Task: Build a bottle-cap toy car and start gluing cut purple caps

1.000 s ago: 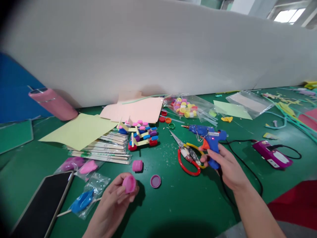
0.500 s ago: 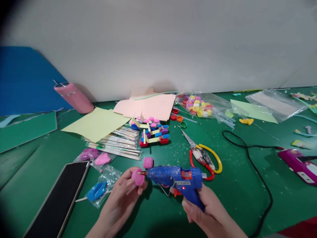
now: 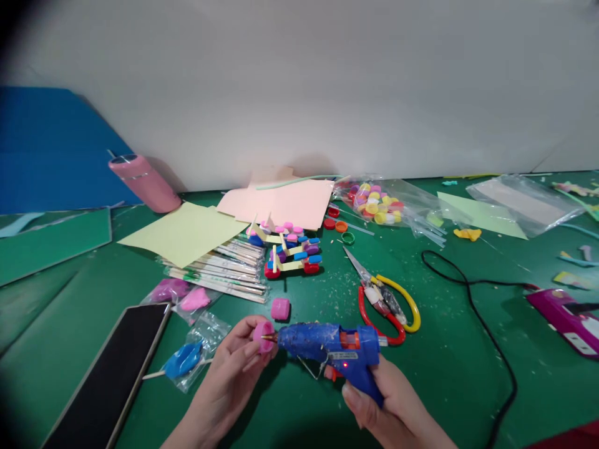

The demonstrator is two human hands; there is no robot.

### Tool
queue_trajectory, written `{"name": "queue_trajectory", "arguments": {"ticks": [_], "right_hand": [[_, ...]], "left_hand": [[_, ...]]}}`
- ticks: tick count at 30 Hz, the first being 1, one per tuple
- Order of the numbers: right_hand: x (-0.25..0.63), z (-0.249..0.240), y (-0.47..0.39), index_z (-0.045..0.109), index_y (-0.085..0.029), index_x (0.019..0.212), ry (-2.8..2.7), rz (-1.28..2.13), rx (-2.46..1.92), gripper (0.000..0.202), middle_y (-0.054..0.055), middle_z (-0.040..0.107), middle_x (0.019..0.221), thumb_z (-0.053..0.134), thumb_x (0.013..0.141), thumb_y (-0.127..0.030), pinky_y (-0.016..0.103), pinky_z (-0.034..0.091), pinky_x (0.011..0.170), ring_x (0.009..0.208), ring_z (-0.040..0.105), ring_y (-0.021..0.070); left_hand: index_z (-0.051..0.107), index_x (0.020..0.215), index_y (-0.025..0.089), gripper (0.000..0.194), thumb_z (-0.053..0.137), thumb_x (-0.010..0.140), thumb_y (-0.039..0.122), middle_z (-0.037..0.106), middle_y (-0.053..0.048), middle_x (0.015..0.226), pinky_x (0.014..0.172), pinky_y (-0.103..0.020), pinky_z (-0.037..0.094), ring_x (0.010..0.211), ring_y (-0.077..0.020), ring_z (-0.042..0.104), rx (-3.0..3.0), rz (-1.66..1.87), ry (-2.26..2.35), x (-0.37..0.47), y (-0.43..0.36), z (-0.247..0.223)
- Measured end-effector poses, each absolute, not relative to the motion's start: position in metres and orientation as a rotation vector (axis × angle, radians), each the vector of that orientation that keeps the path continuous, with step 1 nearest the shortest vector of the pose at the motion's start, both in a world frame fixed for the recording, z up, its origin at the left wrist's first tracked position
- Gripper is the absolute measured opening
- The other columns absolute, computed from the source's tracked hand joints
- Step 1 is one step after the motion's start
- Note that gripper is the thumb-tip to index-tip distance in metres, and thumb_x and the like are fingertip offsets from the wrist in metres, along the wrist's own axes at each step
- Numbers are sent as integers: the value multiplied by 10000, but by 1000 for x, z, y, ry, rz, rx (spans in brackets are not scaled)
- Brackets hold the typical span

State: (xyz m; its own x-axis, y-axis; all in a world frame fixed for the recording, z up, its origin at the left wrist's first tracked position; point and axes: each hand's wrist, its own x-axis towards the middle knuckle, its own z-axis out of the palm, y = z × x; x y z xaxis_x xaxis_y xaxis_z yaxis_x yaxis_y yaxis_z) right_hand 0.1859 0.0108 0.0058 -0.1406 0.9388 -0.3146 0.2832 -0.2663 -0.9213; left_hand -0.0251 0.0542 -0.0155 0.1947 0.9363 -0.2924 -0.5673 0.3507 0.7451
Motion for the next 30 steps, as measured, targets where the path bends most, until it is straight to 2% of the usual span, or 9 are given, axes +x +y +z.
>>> {"name": "queue_trajectory", "arguments": {"ticks": [16,30], "right_hand": [[185,3,11,609,-214,889,-1332,1410,-1558,356,0,518,642,494,764,-527,217,392,474,525,435,115],[187,1,8,605,-207,852,-1321,1430,-1591,375,2,525,657,489,753,-550,223,379,484,534,431,118]], "left_hand": [[602,847,164,204,649,680,272,492,-10,699,584,-231,321,633,-106,410,571,1101,813,-26,53,-17],[598,833,160,177,636,689,256,486,-12,708,578,-231,322,629,-105,405,580,1104,798,-25,52,-17]]}}
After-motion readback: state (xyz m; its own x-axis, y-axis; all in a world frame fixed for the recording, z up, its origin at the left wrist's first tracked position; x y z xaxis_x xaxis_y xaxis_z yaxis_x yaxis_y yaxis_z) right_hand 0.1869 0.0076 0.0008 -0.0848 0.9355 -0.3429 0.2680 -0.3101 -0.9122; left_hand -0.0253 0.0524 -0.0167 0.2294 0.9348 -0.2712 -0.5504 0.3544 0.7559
